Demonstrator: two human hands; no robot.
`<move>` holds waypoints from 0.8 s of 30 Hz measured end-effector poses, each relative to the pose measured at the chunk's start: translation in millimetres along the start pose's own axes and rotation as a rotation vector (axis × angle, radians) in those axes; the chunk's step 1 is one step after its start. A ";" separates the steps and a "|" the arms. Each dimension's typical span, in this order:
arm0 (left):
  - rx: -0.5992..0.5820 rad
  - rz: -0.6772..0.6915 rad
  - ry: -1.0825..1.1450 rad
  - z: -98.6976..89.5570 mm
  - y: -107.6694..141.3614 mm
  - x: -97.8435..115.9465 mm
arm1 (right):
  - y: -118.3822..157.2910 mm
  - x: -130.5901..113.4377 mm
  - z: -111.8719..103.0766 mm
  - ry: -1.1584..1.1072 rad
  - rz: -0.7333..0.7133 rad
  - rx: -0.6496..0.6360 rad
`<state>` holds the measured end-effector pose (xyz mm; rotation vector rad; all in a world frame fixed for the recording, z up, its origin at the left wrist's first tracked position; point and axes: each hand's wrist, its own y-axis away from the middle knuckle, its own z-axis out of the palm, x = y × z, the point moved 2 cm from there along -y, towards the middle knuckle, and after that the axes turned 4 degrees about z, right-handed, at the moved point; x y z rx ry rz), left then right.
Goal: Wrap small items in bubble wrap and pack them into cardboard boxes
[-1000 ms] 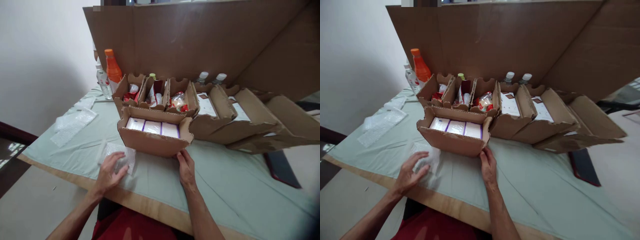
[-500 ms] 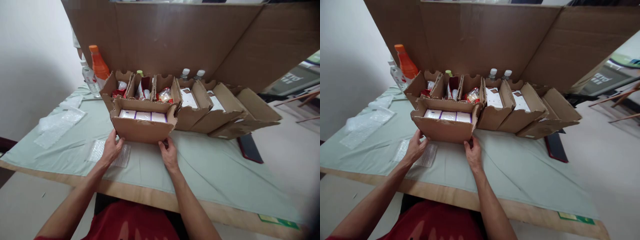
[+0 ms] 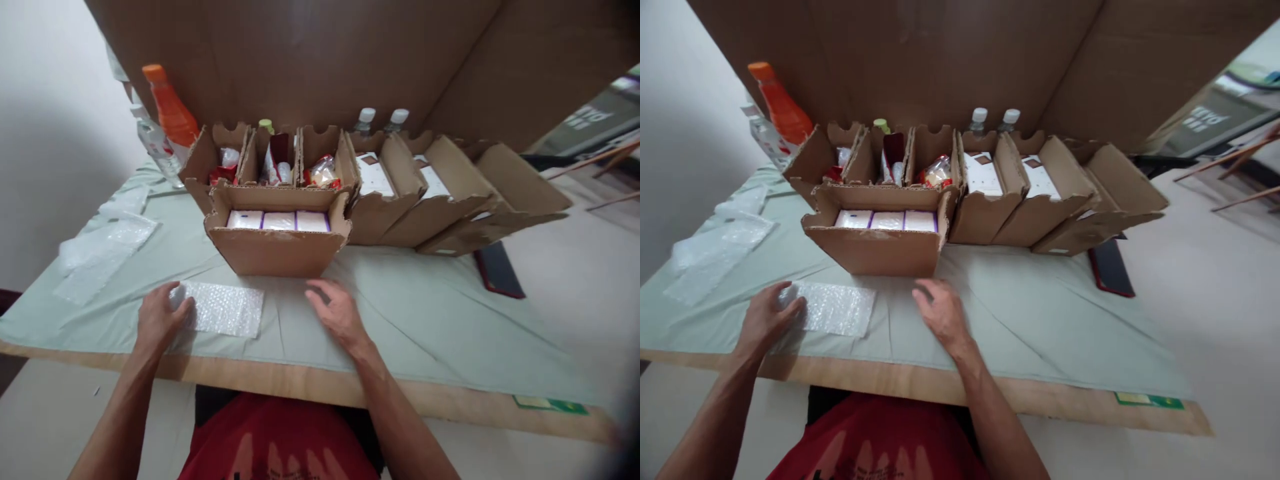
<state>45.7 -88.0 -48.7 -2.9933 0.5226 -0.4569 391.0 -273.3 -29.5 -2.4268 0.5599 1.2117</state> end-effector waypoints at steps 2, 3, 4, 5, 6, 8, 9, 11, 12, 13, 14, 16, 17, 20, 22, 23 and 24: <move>0.015 -0.034 -0.041 -4.2 3.3 1.0 | -25.6 16.7 -33.3 0.066 0.041 0.070; 0.023 -0.053 -0.059 -7.4 3.6 1.1 | -41.3 25.8 -50.4 0.098 0.057 0.098; 0.025 -0.079 -0.064 -10.9 3.0 1.2 | -57.6 34.0 -65.8 0.127 0.064 0.115; 0.022 -0.117 -0.045 -14.8 2.0 1.7 | -72.8 40.9 -78.5 0.150 0.067 0.125; 0.016 -0.171 0.015 -18.7 1.0 2.7 | -85.5 45.9 -87.6 0.165 0.067 0.127; 0.007 -0.285 0.209 -25.9 0.9 7.5 | -97.4 49.6 -94.1 0.173 0.061 0.111; 0.005 -0.322 0.303 -29.0 2.3 11.3 | -95.0 48.6 -91.7 0.166 0.056 0.094; 0.009 -0.354 0.527 -33.8 8.4 21.0 | -74.3 42.3 -77.1 0.135 0.040 0.028; 0.008 -0.358 0.632 -35.7 12.7 26.3 | -58.1 37.5 -66.2 0.115 0.028 -0.025; 0.005 -0.360 0.723 -37.5 17.3 31.5 | -40.2 31.8 -53.8 0.092 0.013 -0.089; 0.003 -0.366 0.819 -39.5 22.1 36.6 | -22.1 25.2 -40.8 0.070 -0.005 -0.157; -0.011 -0.384 0.976 -44.2 31.4 46.2 | 7.8 10.0 -15.3 0.033 -0.047 -0.283; -0.021 -0.385 1.023 -47.4 35.8 50.7 | 17.6 1.5 -3.3 0.028 -0.073 -0.331; -0.070 -0.346 1.186 -59.6 49.1 63.7 | 22.2 -24.6 29.5 0.030 -0.172 -0.434; -0.141 -0.277 1.240 -69.7 58.2 71.7 | 10.6 -40.0 49.5 -0.027 -0.255 -0.515; -0.194 -0.229 1.262 -75.1 62.7 75.4 | 3.3 -46.0 58.4 -0.085 -0.286 -0.565; -0.251 -0.176 1.278 -80.5 66.9 78.3 | -3.7 -50.3 66.1 -0.150 -0.297 -0.630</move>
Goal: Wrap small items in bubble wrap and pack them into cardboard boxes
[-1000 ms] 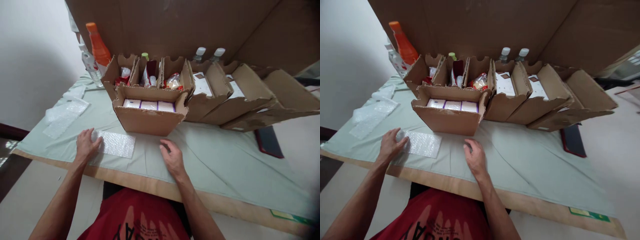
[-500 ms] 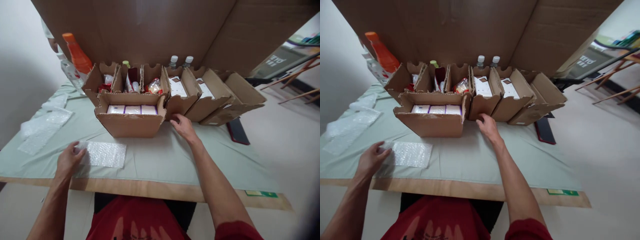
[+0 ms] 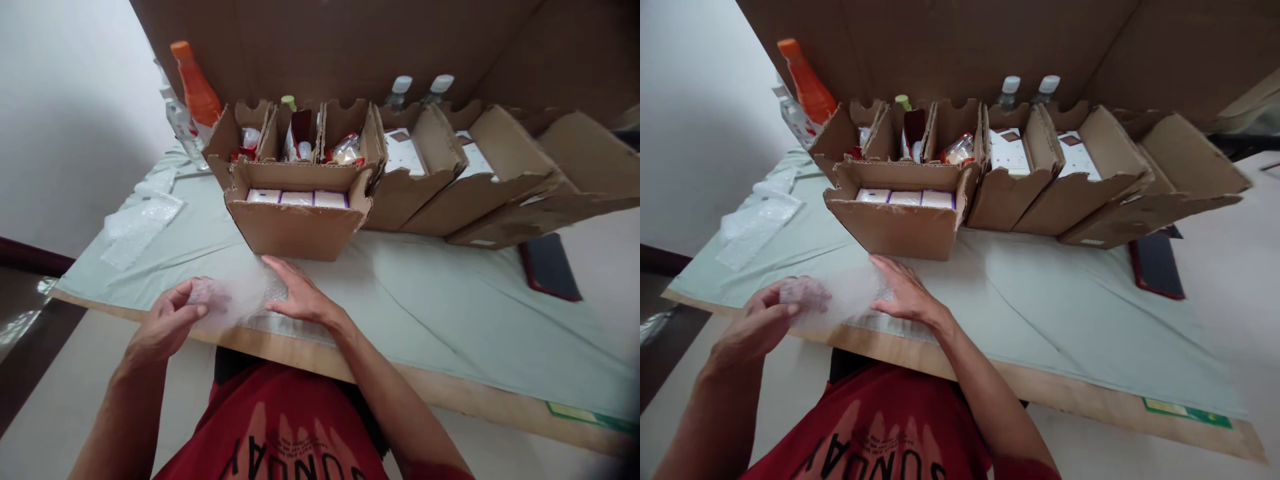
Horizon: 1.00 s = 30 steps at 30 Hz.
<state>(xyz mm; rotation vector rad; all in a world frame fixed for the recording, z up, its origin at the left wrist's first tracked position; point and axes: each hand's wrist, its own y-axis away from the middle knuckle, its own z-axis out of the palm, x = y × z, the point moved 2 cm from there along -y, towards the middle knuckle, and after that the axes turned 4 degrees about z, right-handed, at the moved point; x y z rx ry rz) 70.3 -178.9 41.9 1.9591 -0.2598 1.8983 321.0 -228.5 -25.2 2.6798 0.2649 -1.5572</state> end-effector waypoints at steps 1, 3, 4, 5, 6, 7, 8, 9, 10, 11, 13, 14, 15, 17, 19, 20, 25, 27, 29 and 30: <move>-0.070 0.013 0.000 0.8 5.1 4.5 | -8.4 0.5 1.3 -0.067 -0.006 -0.063; -0.156 0.031 -0.009 -1.0 13.3 10.9 | -13.7 3.6 0.3 -0.167 0.036 -0.176; -0.154 0.033 -0.013 -3.5 16.0 12.2 | -9.5 5.5 -2.9 -0.191 0.067 -0.216; -0.124 0.031 -0.016 -6.4 17.6 11.7 | -0.9 7.1 -8.5 -0.201 0.092 -0.239; -0.079 0.029 -0.021 -8.7 18.1 9.3 | 11.4 8.3 -16.7 -0.206 0.111 -0.239; -0.037 0.025 -0.034 -9.2 17.3 5.1 | 26.4 9.3 -27.4 -0.217 0.131 -0.214; -0.009 0.017 -0.058 -7.3 15.2 -0.9 | 42.7 10.3 -40.0 -0.233 0.160 -0.172; -0.007 0.008 -0.093 -2.1 11.6 -8.3 | 58.9 11.7 -53.8 -0.252 0.199 -0.115; -0.027 0.002 -0.140 6.1 6.5 -16.8 | 73.9 13.5 -67.7 -0.268 0.243 -0.052; -0.062 0.003 -0.199 16.9 0.0 -25.7 | 86.7 16.1 -80.4 -0.278 0.290 0.008; -0.122 0.045 -0.380 41.6 -15.4 -42.9 | 104.3 24.5 -99.1 -0.240 0.379 0.089; -0.132 0.075 -0.475 53.0 -23.1 -50.5 | 109.7 30.5 -104.8 -0.167 0.413 0.131; -0.125 0.109 -0.567 62.2 -30.0 -56.9 | 113.6 37.2 -108.5 -0.065 0.440 0.189; -0.071 0.189 -0.733 72.2 -39.2 -64.5 | 120.1 50.9 -110.8 0.165 0.474 0.348; -0.003 0.287 -0.853 72.5 -41.6 -64.3 | 127.1 59.4 -107.3 0.355 0.466 0.535; 0.026 0.347 -0.908 71.5 -40.9 -61.5 | 129.8 60.3 -103.2 0.418 0.447 0.611; -0.059 0.682 -0.997 94.4 -36.9 -51.3 | 107.9 34.4 -55.3 0.594 0.274 0.606; -0.235 0.763 -1.036 114.6 -38.7 -61.8 | 84.2 22.8 -26.7 0.598 0.227 0.433; -0.396 0.762 -1.119 127.7 -41.4 -78.9 | 65.3 19.1 -2.8 0.600 0.220 0.289; -0.437 0.744 -1.173 129.5 -42.6 -87.3 | 60.8 20.7 4.9 0.612 0.225 0.251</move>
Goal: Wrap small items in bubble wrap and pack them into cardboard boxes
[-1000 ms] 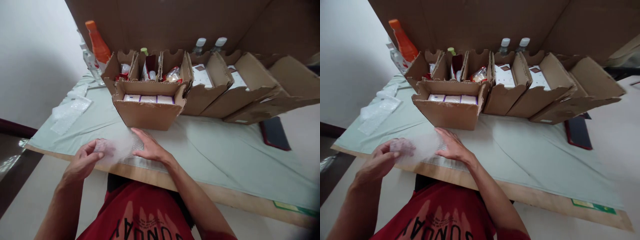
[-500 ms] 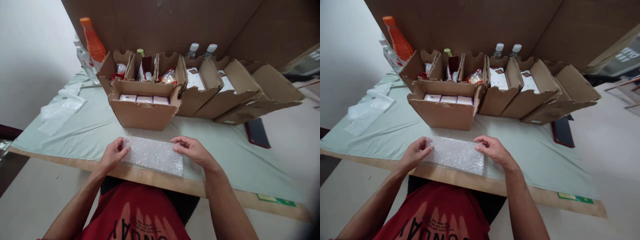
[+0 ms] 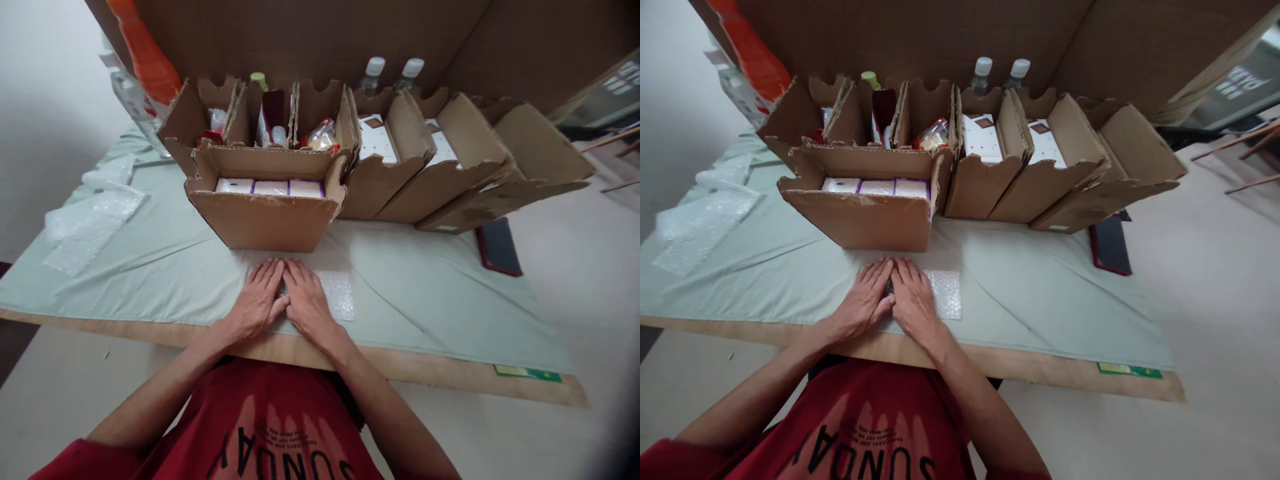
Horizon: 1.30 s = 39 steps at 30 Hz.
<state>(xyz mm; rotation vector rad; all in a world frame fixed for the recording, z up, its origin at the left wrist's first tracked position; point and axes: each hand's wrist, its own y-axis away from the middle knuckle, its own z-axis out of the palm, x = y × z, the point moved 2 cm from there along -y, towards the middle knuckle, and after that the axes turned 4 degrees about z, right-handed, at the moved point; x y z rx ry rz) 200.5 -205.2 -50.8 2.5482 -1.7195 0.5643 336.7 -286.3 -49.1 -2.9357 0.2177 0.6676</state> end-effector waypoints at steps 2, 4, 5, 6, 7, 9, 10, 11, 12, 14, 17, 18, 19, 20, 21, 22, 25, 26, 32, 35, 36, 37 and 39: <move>-0.066 -0.026 -0.080 10.2 5.6 -6.5 | 4.3 5.8 8.5 0.049 0.012 -0.007; -0.087 -0.054 -0.142 11.8 13.0 -13.5 | 20.5 27.3 7.2 0.106 0.050 0.045; -0.091 -0.063 -0.158 10.9 15.9 -16.2 | 32.3 41.9 3.4 0.137 0.080 0.080; -0.095 -0.068 -0.163 9.7 18.1 -18.0 | 45.9 57.7 -2.2 0.172 0.118 0.117; -0.097 -0.073 -0.159 8.7 19.4 -19.3 | 60.3 73.5 -9.2 0.210 0.158 0.153; -0.090 -0.080 -0.132 7.5 20.5 -20.7 | 89.1 100.9 -25.6 0.286 0.240 0.222; -0.081 -0.080 -0.113 7.3 20.9 -21.1 | 101.9 110.8 -33.9 0.310 0.270 0.252; -0.065 -0.079 -0.093 7.1 21.5 -21.4 | 112.8 117.2 -41.5 0.319 0.284 0.273; -0.040 -0.077 -0.071 6.7 22.4 -21.6 | 121.1 120.0 -47.8 0.312 0.272 0.281; 0.023 -0.070 -0.029 5.2 25.2 -20.4 | 128.8 116.2 -55.0 0.269 0.191 0.250; 0.068 -0.019 0.033 3.6 29.7 -12.6 | 120.5 99.7 -53.4 0.198 0.047 0.157; 0.056 0.009 0.051 3.9 30.9 -8.6 | 114.6 95.0 -51.3 0.181 0.022 0.139; 0.039 0.035 0.064 4.6 31.9 -4.6 | 108.2 91.5 -49.4 0.162 0.008 0.134; 0.023 0.053 0.072 5.3 32.7 -1.0 | 102.2 89.2 -48.0 0.138 0.002 0.144; 0.010 0.062 0.074 6.1 33.4 1.9 | 97.2 88.0 -47.4 0.108 0.004 0.163; 0.003 0.067 0.072 6.6 33.9 3.9 | 93.4 87.6 -47.7 0.071 0.012 0.190; 0.001 0.069 0.068 6.3 34.7 5.5 | 90.6 88.1 -53.0 -0.047 0.053 0.256; 0.001 0.066 0.071 5.7 34.7 5.1 | 91.7 88.0 -54.9 -0.069 0.065 0.250; 0.035 0.033 0.073 6.3 31.1 3.8 | 95.4 83.2 -50.0 0.016 0.002 0.085; 0.083 0.032 0.065 7.3 29.5 2.8 | 91.2 83.8 -44.9 -0.017 0.043 0.177; 0.090 0.034 0.068 7.1 29.3 2.1 | 90.2 84.1 -44.5 -0.043 0.055 0.201; 0.089 0.038 0.075 6.5 29.1 1.3 | 89.7 84.2 -44.8 -0.069 0.062 0.215; 0.068 0.051 0.095 4.6 29.0 0.1 | 90.6 83.3 -47.3 -0.114 0.067 0.226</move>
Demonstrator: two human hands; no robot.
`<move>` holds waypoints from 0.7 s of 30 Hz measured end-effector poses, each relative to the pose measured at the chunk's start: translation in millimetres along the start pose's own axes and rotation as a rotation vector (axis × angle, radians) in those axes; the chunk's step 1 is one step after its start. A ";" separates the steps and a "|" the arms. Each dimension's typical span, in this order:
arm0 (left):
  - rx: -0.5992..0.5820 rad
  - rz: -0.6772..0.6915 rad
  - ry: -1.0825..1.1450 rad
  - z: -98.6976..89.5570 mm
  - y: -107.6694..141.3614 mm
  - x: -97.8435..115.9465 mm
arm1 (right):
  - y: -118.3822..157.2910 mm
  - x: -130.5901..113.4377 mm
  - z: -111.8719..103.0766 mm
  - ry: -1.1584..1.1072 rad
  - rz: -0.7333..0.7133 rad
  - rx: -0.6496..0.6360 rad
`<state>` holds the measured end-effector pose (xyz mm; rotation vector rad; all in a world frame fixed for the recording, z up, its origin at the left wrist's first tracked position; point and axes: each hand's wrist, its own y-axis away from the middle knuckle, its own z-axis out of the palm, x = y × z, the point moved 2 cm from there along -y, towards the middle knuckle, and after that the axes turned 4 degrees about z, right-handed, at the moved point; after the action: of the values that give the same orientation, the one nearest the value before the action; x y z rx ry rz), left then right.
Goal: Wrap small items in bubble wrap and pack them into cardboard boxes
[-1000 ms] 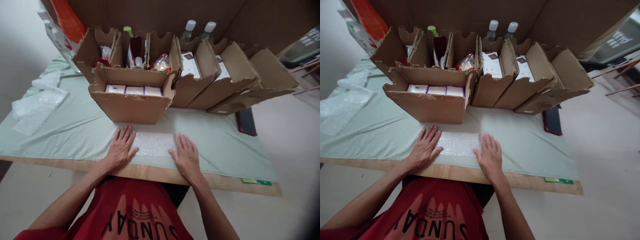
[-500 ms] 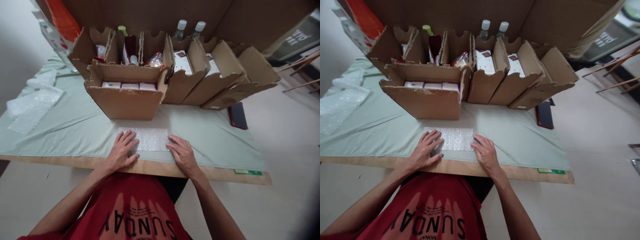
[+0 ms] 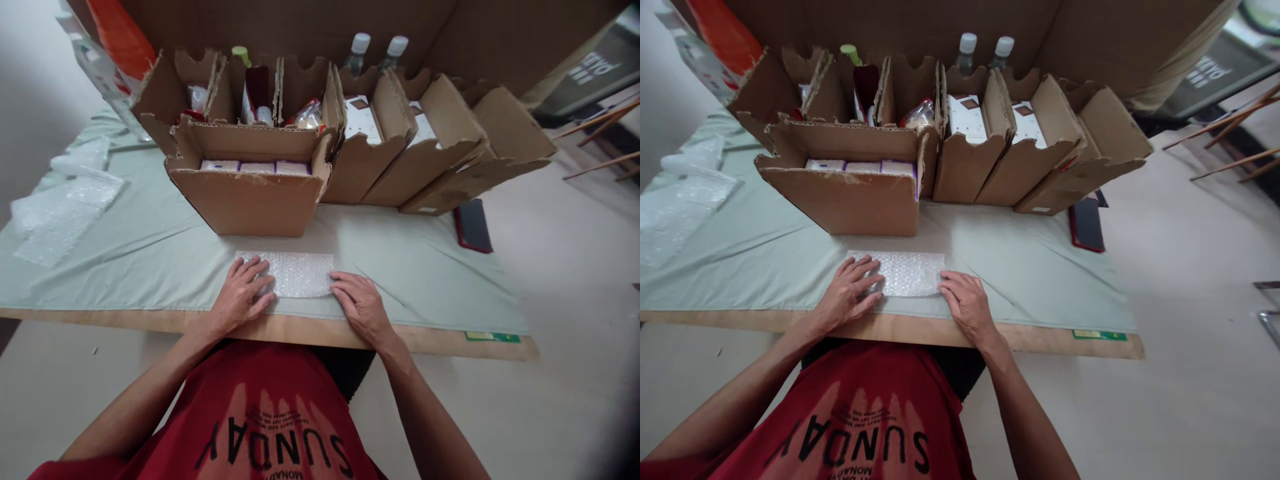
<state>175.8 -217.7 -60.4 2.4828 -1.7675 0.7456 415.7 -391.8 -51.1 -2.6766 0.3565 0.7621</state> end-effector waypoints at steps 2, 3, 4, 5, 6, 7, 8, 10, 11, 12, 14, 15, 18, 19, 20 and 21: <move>-0.026 0.003 0.011 -1.8 -0.5 0.2 | 1.8 -3.3 -3.2 -0.032 -0.012 -0.009; -0.033 -0.001 0.009 -2.3 -0.9 0.7 | 2.7 -5.5 -4.3 -0.051 -0.021 -0.019; -0.036 -0.005 0.002 -2.6 -1.4 1.5 | 3.3 -7.8 -5.2 -0.071 -0.019 -0.026; -0.036 -0.009 -0.007 -2.7 -2.0 2.4 | 3.6 -9.8 -5.9 -0.087 -0.006 -0.028; -0.035 -0.011 -0.016 -2.6 -2.5 3.4 | 3.3 -11.4 -6.7 -0.101 0.020 -0.022; -0.032 -0.009 -0.025 -2.5 -3.0 4.3 | 2.8 -12.5 -7.8 -0.110 0.055 -0.007; -0.031 -0.007 -0.032 -2.4 -3.4 5.0 | 2.0 -12.9 -9.3 -0.117 0.094 0.017; -0.034 -0.002 -0.040 -2.4 -3.9 6.0 | 0.4 -12.9 -12.7 -0.126 0.131 0.049; -0.036 -0.001 -0.044 -2.5 -4.1 6.3 | -0.1 -12.7 -13.7 -0.127 0.116 0.037; -0.038 -0.001 -0.048 -2.7 -4.2 6.5 | -0.3 -12.3 -13.7 -0.120 0.086 0.005; -0.031 0.003 -0.059 -3.1 -4.5 6.9 | 0.1 -11.0 -10.5 -0.075 0.004 -0.082; -0.025 0.005 -0.065 -3.3 -4.6 7.2 | 0.5 -9.8 -7.8 -0.047 -0.024 -0.110; -0.012 0.010 -0.076 -3.4 -4.8 7.8 | -0.4 -4.5 -0.2 -0.012 -0.017 -0.098; -0.012 0.014 -0.078 -3.4 -4.7 8.0 | -1.7 -3.0 1.0 -0.020 -0.006 -0.088; -0.015 0.018 -0.079 -3.5 -4.6 8.0 | -3.4 -2.1 1.0 -0.031 -0.001 -0.087; -0.018 0.023 -0.080 -3.6 -4.5 8.1 | -5.6 -1.9 -0.1 -0.040 -0.002 -0.093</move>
<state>180.5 -222.3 -52.9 2.5191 -1.8219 0.6376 416.0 -386.5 -48.7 -2.7431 0.3156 0.8496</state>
